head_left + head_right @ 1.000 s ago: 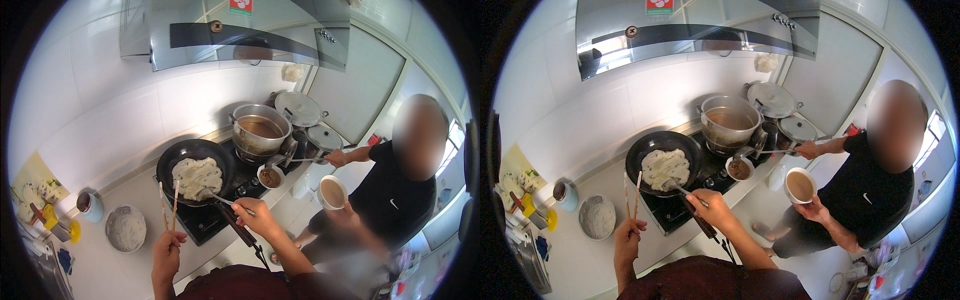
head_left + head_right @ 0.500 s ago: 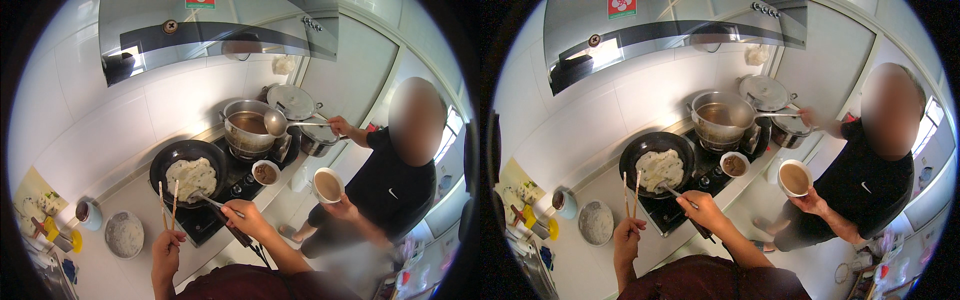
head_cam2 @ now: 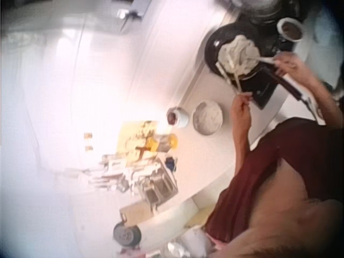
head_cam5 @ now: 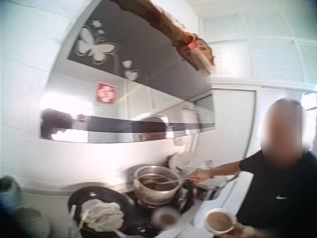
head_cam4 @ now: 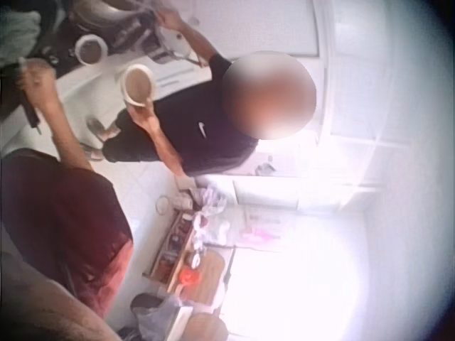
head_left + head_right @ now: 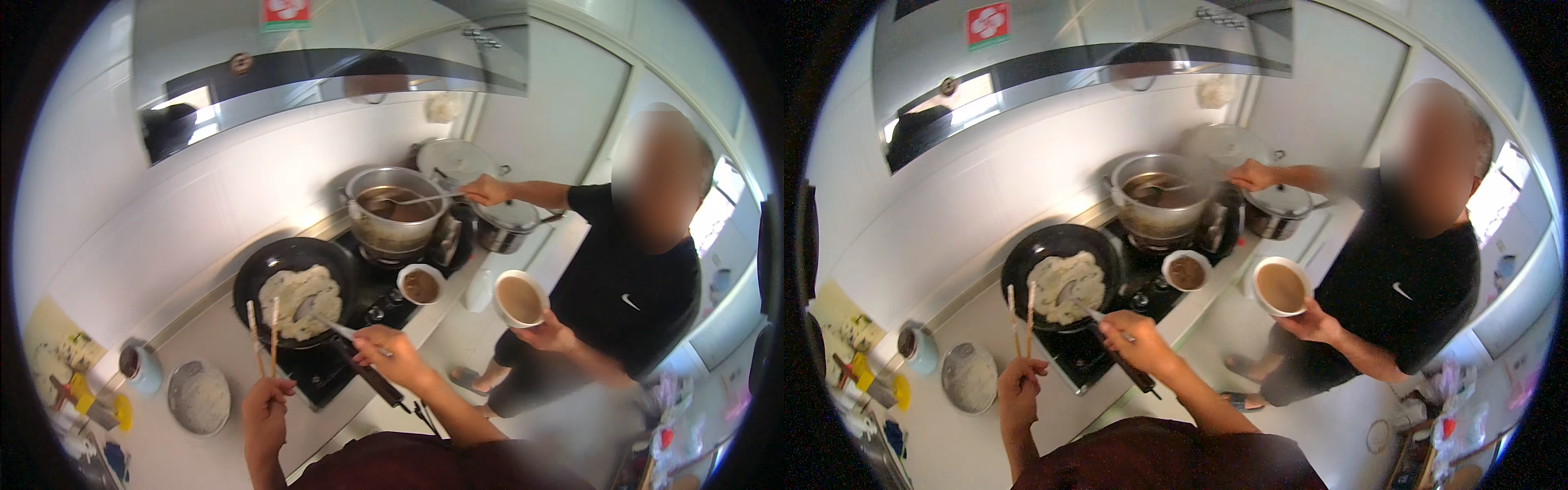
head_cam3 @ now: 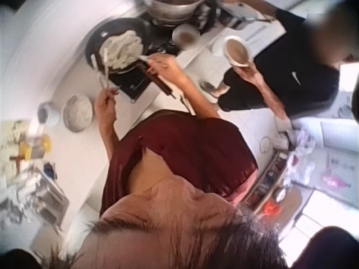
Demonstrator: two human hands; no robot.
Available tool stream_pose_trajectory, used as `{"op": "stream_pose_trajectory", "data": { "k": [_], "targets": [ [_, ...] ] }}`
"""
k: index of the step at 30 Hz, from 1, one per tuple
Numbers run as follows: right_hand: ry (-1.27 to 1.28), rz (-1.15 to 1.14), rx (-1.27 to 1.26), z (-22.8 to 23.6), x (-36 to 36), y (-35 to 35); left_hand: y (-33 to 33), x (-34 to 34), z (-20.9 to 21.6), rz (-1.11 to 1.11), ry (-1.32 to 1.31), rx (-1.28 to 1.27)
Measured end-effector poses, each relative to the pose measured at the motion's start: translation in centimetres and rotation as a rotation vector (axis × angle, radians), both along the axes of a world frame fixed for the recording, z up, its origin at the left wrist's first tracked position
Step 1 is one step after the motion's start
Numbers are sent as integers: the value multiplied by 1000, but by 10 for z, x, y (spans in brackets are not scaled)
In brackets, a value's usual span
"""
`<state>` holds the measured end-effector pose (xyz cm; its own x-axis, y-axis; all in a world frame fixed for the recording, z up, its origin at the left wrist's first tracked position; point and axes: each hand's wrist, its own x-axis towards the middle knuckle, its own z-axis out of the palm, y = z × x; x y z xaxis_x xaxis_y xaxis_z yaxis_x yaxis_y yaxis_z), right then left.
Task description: The person pours batter into a hot pan and spreads it into a thin layer using chopsticks and a spatula. They continue to cook the crepe while another person ladles soup into bowls nearby.
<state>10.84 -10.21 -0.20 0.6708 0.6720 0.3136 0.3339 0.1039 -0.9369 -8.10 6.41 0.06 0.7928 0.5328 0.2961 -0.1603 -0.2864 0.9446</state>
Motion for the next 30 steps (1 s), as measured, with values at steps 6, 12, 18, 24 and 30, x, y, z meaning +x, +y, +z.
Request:
{"op": "stream_pose_trajectory", "data": {
  "k": [6, 12, 18, 24, 30],
  "targets": [
    [312, -111, 56, -9, 25, -26, 7, -3, 2, 25, -17, 55],
    [369, -94, -43, -12, 35, -27, 9, -8, -5, 55, 17, 20],
    [476, 58, 52, -30, 32, 14, 8, -7, -10, 48, 29, -21],
    [432, 82, 120, -35, 49, 17, 5, -7, -3, 61, 13, 37],
    [402, 1, 12, -16, 68, 14, 6, -9, -4, 68, 26, 42]
  ]
}}
